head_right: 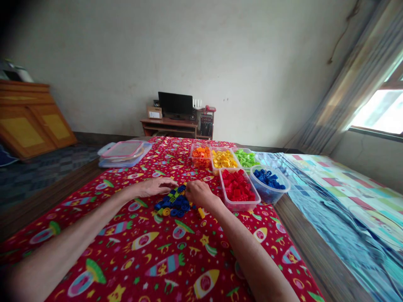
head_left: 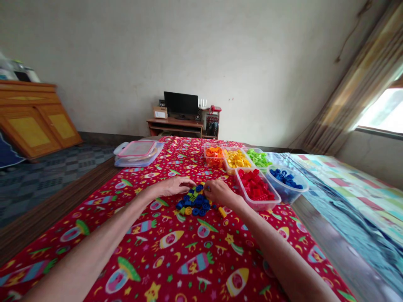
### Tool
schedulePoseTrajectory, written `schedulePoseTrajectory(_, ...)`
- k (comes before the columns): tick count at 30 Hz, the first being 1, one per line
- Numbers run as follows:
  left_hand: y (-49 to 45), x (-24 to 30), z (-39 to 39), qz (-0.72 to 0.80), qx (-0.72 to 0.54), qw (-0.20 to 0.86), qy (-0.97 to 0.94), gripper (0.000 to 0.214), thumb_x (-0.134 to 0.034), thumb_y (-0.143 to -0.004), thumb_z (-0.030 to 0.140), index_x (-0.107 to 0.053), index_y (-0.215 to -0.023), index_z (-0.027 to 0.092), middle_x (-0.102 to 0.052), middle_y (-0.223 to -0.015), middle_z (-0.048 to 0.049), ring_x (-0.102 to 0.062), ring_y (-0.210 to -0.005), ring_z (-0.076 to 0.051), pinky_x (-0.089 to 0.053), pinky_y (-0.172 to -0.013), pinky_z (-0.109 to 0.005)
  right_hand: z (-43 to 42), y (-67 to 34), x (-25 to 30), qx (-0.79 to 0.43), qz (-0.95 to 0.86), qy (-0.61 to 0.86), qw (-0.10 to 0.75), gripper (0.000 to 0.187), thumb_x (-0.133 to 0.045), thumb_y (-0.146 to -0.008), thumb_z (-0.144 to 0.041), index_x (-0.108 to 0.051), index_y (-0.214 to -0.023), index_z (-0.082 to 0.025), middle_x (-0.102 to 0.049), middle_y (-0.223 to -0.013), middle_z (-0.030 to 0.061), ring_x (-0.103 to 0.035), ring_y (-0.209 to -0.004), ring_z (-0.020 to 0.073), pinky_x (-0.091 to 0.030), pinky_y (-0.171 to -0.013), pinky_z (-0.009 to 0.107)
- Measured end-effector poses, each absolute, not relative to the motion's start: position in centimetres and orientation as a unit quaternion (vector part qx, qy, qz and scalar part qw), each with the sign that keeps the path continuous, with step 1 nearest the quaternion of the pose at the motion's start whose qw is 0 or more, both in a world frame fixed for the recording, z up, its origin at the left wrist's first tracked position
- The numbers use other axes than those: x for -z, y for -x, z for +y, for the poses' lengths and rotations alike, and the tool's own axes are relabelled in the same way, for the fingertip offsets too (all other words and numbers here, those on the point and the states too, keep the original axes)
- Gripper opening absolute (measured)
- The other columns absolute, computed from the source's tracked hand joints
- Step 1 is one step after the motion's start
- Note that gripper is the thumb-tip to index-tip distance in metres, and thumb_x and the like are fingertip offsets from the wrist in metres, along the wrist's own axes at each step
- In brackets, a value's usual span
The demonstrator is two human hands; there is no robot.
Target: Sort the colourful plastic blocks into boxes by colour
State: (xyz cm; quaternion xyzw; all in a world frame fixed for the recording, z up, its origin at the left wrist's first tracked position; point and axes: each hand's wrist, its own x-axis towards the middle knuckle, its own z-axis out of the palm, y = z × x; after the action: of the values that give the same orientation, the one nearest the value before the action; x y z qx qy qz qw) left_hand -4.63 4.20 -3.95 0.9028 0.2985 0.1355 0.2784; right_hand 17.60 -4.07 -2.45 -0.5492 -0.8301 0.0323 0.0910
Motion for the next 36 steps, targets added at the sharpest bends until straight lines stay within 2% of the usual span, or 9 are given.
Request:
schedulePoseTrajectory(4, 4.5, 3.1, 3.5, 0.376, -0.094, 0.269, -0.882, 0.042, -0.056, -0.078, 0.047, -0.061, -0.107, 0.017, -0.069, -0.092, -0.0054, -0.062, -0.081, -0.02, -0.047, -0.069, -0.025, -4.1, -18.1, 2.0, 0.016, -0.806, 0.585, 0.084, 0.028, -0.041, -0.093, -0.028, -0.064, -0.099, -0.013, -0.069, -0.095, 0.0118, -0.063, -0.09, 0.0196, -0.044, -0.077, 0.027)
schedulePoseTrajectory(8, 3.5, 2.9, 2.2, 0.452, -0.053, 0.213, -0.865, 0.035, -0.061, -0.073, 0.047, -0.059, -0.093, 0.018, -0.063, -0.07, -0.0006, -0.057, -0.061, -0.017, -0.039, -0.052, -0.024, -4.6, -18.6, 1.1, -0.019, -0.828, 0.56, 0.017, 0.027, -0.048, -0.092, -0.036, -0.065, -0.1, -0.016, -0.067, -0.104, 0.0121, -0.061, -0.097, 0.0214, -0.045, -0.077, 0.027)
schedulePoseTrajectory(14, 2.2, 2.9, 1.1, 0.447, -0.067, 0.179, -0.874, 0.015, -0.058, -0.072, 0.03, -0.058, -0.084, 0.02, -0.06, -0.063, 0.0023, -0.055, -0.058, -0.015, -0.035, -0.049, -0.022, -5.1, -18.0, 0.8, -0.081, -0.866, 0.493, 0.034, 0.022, -0.051, -0.089, -0.019, -0.066, -0.105, -0.015, -0.067, -0.106, 0.0099, -0.058, -0.1, 0.0198, -0.044, -0.083, 0.026)
schedulePoseTrajectory(20, 2.9, 2.7, 2.1, 0.457, -0.092, 0.19, -0.864, 0.026, -0.053, -0.072, 0.023, -0.059, -0.097, 0.017, -0.063, -0.064, 0.0018, -0.056, -0.057, -0.015, -0.037, -0.05, -0.022, -4.3, -18.3, 1.3, -0.087, -0.858, 0.504, 0.053, 0.019, -0.056, -0.081, -0.014, -0.069, -0.095, -0.014, -0.068, -0.094, 0.0084, -0.06, -0.089, 0.0181, -0.044, -0.076, 0.025)
schedulePoseTrajectory(23, 2.9, 3.1, 2.7, 0.456, -0.154, 0.124, -0.868, 0.032, -0.05, -0.074, 0.021, -0.06, -0.105, 0.017, -0.062, -0.068, 0.0009, -0.056, -0.061, -0.015, -0.04, -0.055, -0.023, -4.0, -18.4, 1.7, -0.048, -0.852, 0.512, 0.1, 0.018, -0.054, -0.083, -0.013, -0.069, -0.093, -0.01, -0.069, -0.092, 0.0103, -0.059, -0.086, 0.017, -0.042, -0.077, 0.025)
schedulePoseTrajectory(26, 2.4, 4.0, 2.9, 0.405, -0.211, 0.072, -0.887, 0.028, -0.049, -0.077, 0.021, -0.064, -0.101, 0.018, -0.061, -0.081, -0.0029, -0.056, -0.071, -0.016, -0.042, -0.064, -0.025, -3.8, -18.1, 1.8, -0.033, -0.843, 0.51, 0.166, 0.021, -0.049, -0.086, -0.012, -0.07, -0.086, -0.01, -0.068, -0.08, 0.0079, -0.057, -0.072, 0.0132, -0.04, -0.07, 0.023)
schedulePoseTrajectory(29, 2.0, 5.4, 2.9, 0.341, -0.214, 0.087, -0.911, 0.022, -0.048, -0.081, 0.021, -0.067, -0.092, 0.018, -0.057, -0.082, -0.0036, -0.055, -0.074, -0.016, -0.042, -0.066, -0.024, -3.8, -17.4, 1.9, -0.06, -0.838, 0.497, 0.216, 0.023, -0.049, -0.085, -0.012, -0.071, -0.083, -0.012, -0.066, -0.068, 0.0041, -0.052, -0.06, 0.0107, -0.035, -0.061, 0.022)
schedulePoseTrajectory(33, 2.1, 6.7, 3.0, 0.289, -0.226, 0.118, -0.923, 0.021, -0.047, -0.086, 0.023, -0.066, -0.08, 0.016, -0.055, -0.077, -0.0028, -0.053, -0.072, -0.014, -0.041, -0.067, -0.023, -3.7, -16.5, 2.2, -0.095, -0.835, 0.478, 0.256, 0.018, -0.054, -0.084, -0.016, -0.072, -0.085, -0.013, -0.067, -0.069, 0.0041, -0.054, -0.062, 0.0114, -0.035, -0.061, 0.022)
schedulePoseTrajectory(36, 2.4, 6.9, 3.4, 0.288, -0.255, 0.117, -0.916, 0.018, -0.051, -0.084, 0.025, -0.066, -0.08, 0.016, -0.057, -0.075, -0.0025, -0.054, -0.071, -0.014, -0.042, -0.069, -0.023, -3.3, -16.5, 2.5, -0.175, -0.811, 0.468, 0.305, 0.016, -0.055, -0.083, -0.017, -0.07, -0.079, -0.014, -0.062, -0.061, 0.0006, -0.055, -0.06, 0.0108, -0.036, -0.06, 0.021)
